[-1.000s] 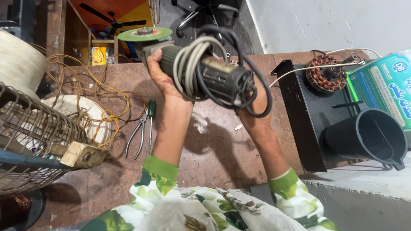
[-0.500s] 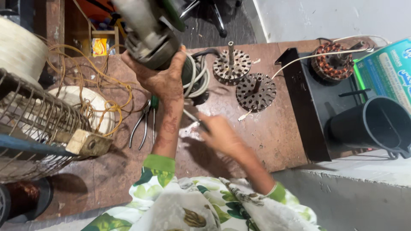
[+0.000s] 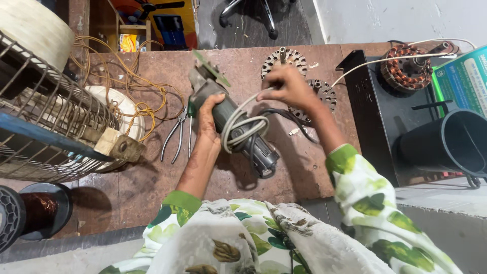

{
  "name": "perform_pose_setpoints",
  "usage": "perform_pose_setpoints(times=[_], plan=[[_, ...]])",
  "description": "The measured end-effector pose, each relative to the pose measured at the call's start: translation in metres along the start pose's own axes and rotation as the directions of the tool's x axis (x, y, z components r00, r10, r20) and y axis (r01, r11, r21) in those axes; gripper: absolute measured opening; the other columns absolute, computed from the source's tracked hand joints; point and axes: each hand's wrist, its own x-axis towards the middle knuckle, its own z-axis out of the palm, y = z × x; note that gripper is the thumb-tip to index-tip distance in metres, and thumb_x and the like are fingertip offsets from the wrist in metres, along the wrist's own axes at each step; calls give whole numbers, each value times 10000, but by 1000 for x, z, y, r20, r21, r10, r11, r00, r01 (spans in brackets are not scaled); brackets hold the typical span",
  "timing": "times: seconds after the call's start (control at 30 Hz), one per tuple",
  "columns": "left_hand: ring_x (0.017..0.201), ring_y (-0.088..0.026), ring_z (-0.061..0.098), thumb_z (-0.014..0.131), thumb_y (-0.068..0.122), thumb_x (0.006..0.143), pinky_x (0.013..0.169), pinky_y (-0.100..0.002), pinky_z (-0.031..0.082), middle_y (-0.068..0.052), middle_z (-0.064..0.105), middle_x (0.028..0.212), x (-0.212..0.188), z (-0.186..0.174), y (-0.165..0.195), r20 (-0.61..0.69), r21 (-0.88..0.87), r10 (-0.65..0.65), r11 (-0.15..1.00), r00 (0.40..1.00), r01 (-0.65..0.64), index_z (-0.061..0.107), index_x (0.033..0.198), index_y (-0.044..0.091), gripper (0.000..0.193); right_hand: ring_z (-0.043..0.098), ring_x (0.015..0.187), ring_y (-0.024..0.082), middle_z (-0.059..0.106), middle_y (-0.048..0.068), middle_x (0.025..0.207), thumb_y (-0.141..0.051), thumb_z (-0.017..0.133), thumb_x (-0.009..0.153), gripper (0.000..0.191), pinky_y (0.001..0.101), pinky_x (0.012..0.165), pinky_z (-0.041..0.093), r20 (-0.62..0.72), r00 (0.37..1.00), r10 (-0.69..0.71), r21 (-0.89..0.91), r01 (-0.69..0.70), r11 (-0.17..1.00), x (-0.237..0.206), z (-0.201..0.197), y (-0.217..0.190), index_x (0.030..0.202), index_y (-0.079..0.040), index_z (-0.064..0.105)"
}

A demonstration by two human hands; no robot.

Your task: The person sits on the floor and uses pliers to remove copper wire from motor stators. They then move to a table, pick up an angle grinder, and wrap its power cord around the body before placing it down.

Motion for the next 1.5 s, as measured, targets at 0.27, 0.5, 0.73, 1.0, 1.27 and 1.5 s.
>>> perform_pose_setpoints(times=[0.27, 0.5, 0.73, 1.0, 1.27, 1.5], plan=[[652, -270, 705, 746, 319, 721, 669, -403, 625, -108, 716, 811, -13, -2, 0, 111, -174, -64, 981, 992, 83, 687, 951, 84, 335, 562, 1057, 205, 579, 153, 1072, -435, 554, 1106, 441, 361, 915, 529, 75, 975, 209, 837, -176, 519, -81, 136, 55, 1257, -20, 570], [660, -259, 699, 733, 378, 712, 653, -391, 612, -70, 728, 803, 12, -19, -3, -16, -214, -9, 977, 1000, 5, 675, 865, 114, 311, 576, 1299, 363, 520, 282, 1471, -725, 728, 842, 1128, 430, 1004, 555, 310, 910, 277, 901, -188, -390, -138, 134, -10, 1599, 5, 319], [650, -241, 675, 758, 369, 720, 647, -383, 591, -49, 697, 805, 3, -29, -21, -104, -141, -67, 989, 992, 52, 677, 887, 120, 311, 545, 1297, 299, 491, 202, 1514, -437, 884, 773, 1071, 389, 1031, 532, 449, 866, 218, 893, -435, -112, -136, 88, -50, 1620, -98, 322], [590, -212, 664, 827, 154, 644, 537, -359, 597, -69, 698, 812, -23, -22, -43, -92, 233, 251, 946, 964, -224, 685, 995, 43, 394, 622, 1143, 395, 551, 202, 1403, -120, 742, 852, 849, 681, 871, 530, 638, 652, 410, 763, -461, -454, -150, 126, -72, 1540, -356, 304], [605, -211, 656, 818, 192, 621, 540, -391, 594, -54, 666, 790, -24, -17, -46, -99, 229, 127, 968, 987, -101, 621, 1058, 91, 490, 700, 1085, 429, 583, 184, 1334, -15, 734, 769, 979, 631, 860, 600, 691, 629, 357, 717, -531, -451, -161, 125, -65, 1517, -397, 232], [775, -261, 704, 727, 546, 823, 682, -391, 589, -173, 721, 960, 27, -55, -57, 14, 403, -57, 914, 998, 47, 682, 1182, -83, 725, 603, 1210, 373, 550, 217, 1403, -14, 779, 642, 1197, 523, 977, 513, 471, 536, 701, 779, -625, -45, -133, 117, -68, 1595, -289, 109]])
